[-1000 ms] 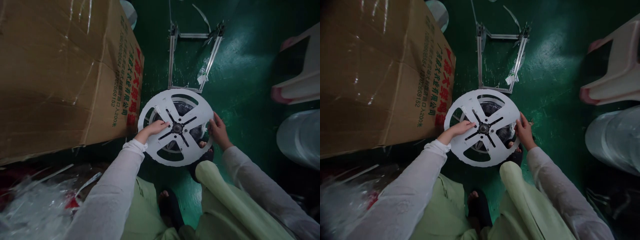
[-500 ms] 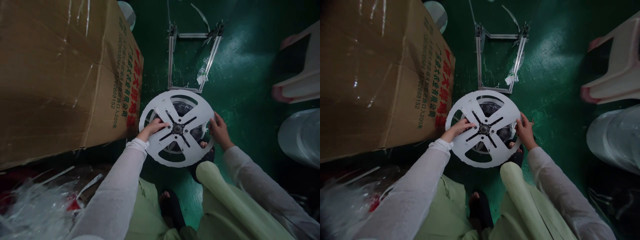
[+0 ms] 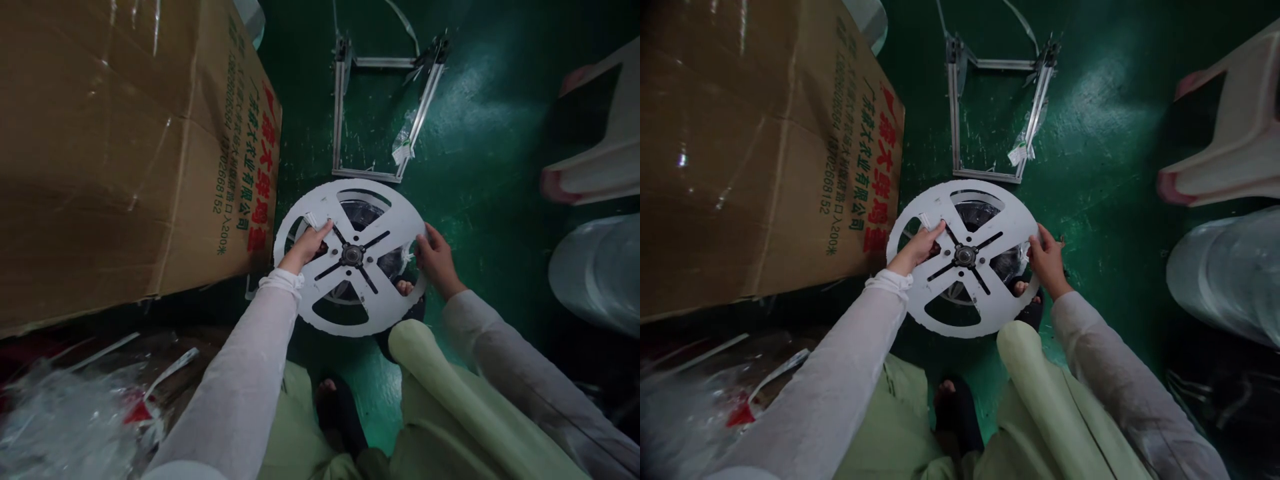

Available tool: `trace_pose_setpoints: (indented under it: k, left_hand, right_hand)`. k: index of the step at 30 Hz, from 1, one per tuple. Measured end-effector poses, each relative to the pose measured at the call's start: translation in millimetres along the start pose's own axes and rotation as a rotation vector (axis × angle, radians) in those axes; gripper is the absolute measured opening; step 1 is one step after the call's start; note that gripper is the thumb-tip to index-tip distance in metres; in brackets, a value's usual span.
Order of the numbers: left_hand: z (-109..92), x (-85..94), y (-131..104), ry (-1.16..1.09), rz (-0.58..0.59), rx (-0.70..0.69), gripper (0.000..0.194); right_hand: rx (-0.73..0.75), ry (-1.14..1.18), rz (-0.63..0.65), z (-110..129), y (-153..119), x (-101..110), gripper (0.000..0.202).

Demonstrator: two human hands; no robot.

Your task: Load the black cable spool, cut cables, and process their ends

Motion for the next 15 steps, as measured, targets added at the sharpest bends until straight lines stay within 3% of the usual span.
trace_pose_setpoints:
  k: [3, 5, 10, 15]
  left_hand:
    - [-1.9, 3.9, -3.6, 0.065, -0.061, 0.036, 0.06]
    - [-2.3, 6.3, -10.9, 0.134, -0.038, 0.086, 0.057]
    - [4.9, 7.1, -42.7, 0.39, 0.217, 0.207, 0.031]
    - [8.2, 0.3, -56.3, 0.337, 0.356, 0.228, 0.018]
  right_hand:
    - [-0.023, -0.008, -0.027, -4.1, 1.1, -0.2, 0.059]
    - [-0.032, -0.004, -0.035, -8.0, 2.1, -0.9, 0.052]
    - [-0.025, 0.008, -0.03, -11.6, 3.2, -2.0, 0.038]
    - [0.0, -0.004, -0.041, -6.1, 0.3, -3.1, 0.036]
Point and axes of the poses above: each hand's wrist, its own y-axis towards the middle knuckle, its own x-axis out of the back of the hand, z = x × y, the point moved 8 cm from there along y, towards the middle knuckle, and after that the axes turned 15 degrees about z, right-handed, at the moved point
